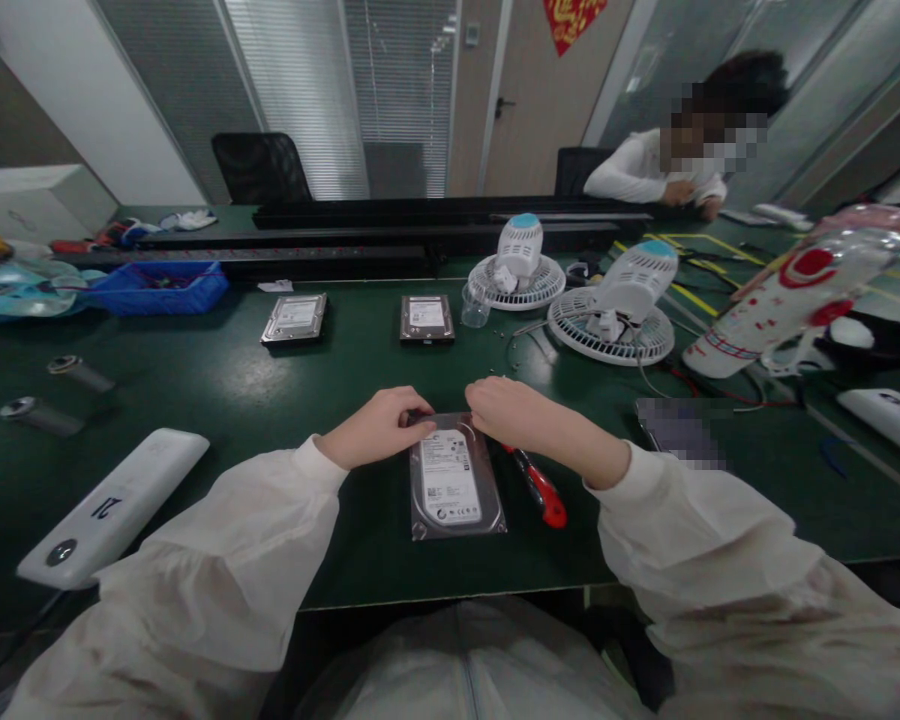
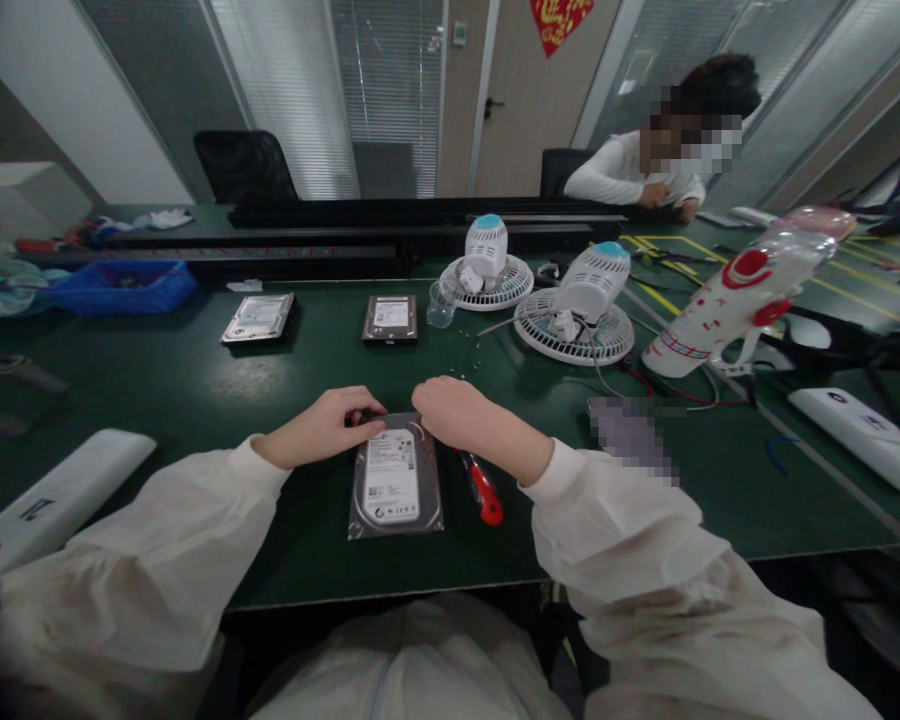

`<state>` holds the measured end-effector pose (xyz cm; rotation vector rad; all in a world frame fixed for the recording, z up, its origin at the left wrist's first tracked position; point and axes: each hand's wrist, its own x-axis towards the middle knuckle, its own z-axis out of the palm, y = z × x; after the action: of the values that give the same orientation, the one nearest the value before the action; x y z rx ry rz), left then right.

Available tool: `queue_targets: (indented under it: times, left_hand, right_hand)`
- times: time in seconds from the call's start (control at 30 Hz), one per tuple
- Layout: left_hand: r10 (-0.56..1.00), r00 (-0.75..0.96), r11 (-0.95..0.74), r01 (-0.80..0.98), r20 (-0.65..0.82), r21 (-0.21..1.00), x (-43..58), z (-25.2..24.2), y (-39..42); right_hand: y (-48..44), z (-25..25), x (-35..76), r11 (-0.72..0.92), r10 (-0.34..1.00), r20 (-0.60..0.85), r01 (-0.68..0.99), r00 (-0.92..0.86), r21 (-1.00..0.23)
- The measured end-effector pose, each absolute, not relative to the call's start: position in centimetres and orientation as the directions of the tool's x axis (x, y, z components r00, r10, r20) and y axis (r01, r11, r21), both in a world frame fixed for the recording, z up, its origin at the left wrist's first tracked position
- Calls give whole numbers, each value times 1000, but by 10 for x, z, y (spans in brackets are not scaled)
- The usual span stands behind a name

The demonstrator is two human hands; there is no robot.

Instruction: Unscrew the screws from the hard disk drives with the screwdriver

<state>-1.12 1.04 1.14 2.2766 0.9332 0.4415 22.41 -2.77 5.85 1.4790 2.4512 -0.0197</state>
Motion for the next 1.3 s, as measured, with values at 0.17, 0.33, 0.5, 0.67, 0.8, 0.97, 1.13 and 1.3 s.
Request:
queue_targets:
  times: [0.17, 0.33, 0.5, 0.67, 0.8, 0.97, 1.13, 1.3]
  left_hand:
    - [719, 693, -539, 506, 55, 673, -12, 13, 9]
    - [719, 693, -536, 508, 50, 674, -13, 13, 10]
    - [713, 700, -538, 506, 43, 674, -13, 17, 10]
    - [711, 703, -534, 507, 34, 676, -12, 17, 9]
    - [713, 699, -539, 504, 47, 675, -12, 16, 10]
    - [711, 701, -556, 505, 63, 661, -11, 15, 10]
    - [718, 695, -539, 509, 49, 671, -12, 14, 10]
    - [718, 695, -533, 514, 38, 672, -11, 17, 9]
  right_hand:
    - [-25, 67, 223, 574, 809, -248, 807, -533, 137]
    - [-18, 77, 221, 653, 743, -287, 748, -604, 117]
    - [-9, 79, 226, 710, 684, -321, 698, -655, 89]
    - [-7, 78, 232, 754, 640, -324, 651, -697, 89]
    - [-17, 80, 229, 790, 606, -315, 597, -730, 137]
    - [-27, 80, 227, 817, 576, -309, 544, -757, 191]
    - [-24, 80, 235, 789, 613, -284, 590, -737, 172]
    - [-20, 68, 234, 702, 710, -254, 691, -657, 175]
